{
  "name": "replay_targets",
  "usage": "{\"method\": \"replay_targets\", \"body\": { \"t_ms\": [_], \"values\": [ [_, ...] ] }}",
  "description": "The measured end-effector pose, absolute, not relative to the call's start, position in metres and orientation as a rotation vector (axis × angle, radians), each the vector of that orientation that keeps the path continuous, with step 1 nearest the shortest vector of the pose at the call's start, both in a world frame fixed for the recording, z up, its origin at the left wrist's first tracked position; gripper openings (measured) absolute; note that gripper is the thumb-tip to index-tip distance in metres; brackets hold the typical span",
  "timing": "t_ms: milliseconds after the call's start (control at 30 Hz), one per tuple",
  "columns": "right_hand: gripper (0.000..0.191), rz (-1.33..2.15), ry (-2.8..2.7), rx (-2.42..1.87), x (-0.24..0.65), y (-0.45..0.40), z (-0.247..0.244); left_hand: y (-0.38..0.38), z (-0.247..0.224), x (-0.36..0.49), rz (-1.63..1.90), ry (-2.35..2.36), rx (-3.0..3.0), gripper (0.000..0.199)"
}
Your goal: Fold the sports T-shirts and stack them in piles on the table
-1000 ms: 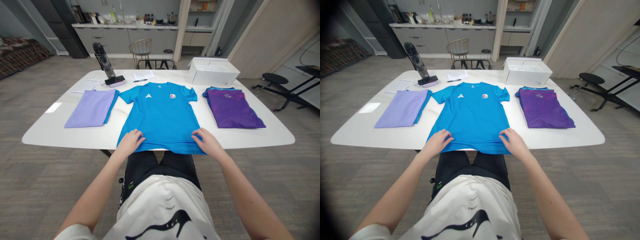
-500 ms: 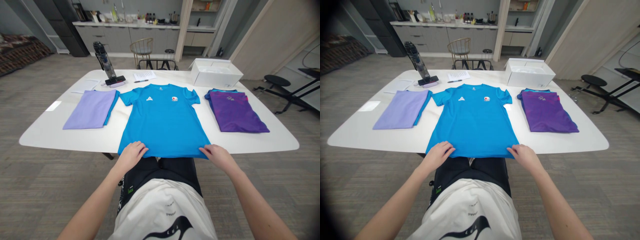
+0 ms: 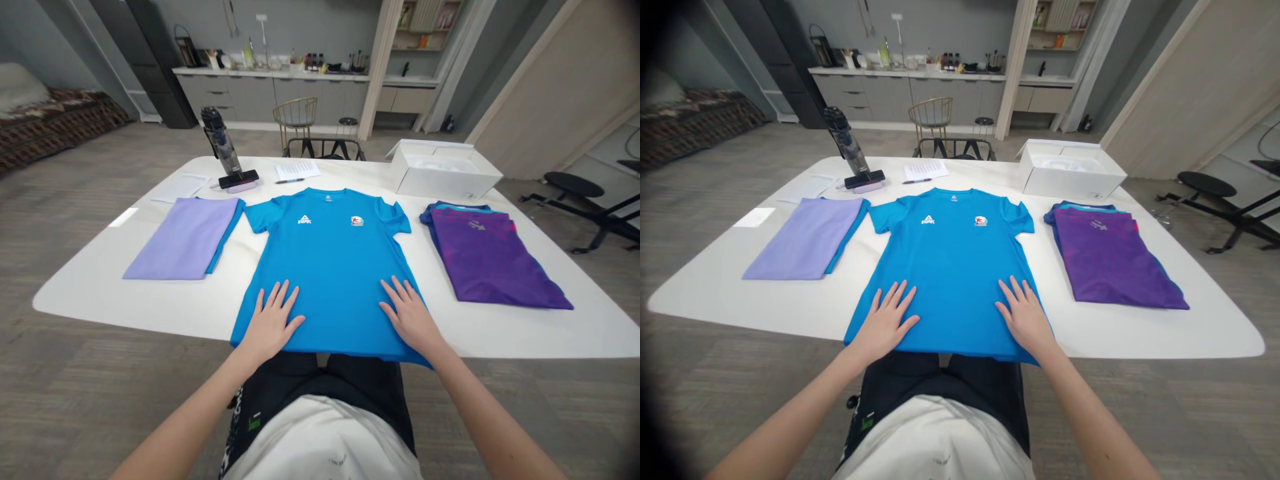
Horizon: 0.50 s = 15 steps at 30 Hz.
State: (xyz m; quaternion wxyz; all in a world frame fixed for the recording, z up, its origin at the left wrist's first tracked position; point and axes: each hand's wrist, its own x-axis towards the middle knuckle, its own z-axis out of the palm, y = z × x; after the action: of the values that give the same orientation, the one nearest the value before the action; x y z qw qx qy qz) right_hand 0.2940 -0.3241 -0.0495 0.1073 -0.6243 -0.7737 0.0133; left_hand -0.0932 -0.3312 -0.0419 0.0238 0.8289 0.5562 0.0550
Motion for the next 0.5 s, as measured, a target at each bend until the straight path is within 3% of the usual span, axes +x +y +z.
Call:
{"method": "replay_targets", "body": {
  "t_ms": [200, 500],
  "values": [
    [0.06, 0.128, -2.117, -1.725, 0.303, -0.303, -0.033, -0.3, -0.027, -0.093, 0.234, 1.805, 2.488, 0.067],
    [0.063, 0.166, -1.914, -1.849, 0.336, -0.08, -0.032, -0.071, -0.005, -0.088, 0.288, 2.119, 2.227, 0.074]
  ]
}}
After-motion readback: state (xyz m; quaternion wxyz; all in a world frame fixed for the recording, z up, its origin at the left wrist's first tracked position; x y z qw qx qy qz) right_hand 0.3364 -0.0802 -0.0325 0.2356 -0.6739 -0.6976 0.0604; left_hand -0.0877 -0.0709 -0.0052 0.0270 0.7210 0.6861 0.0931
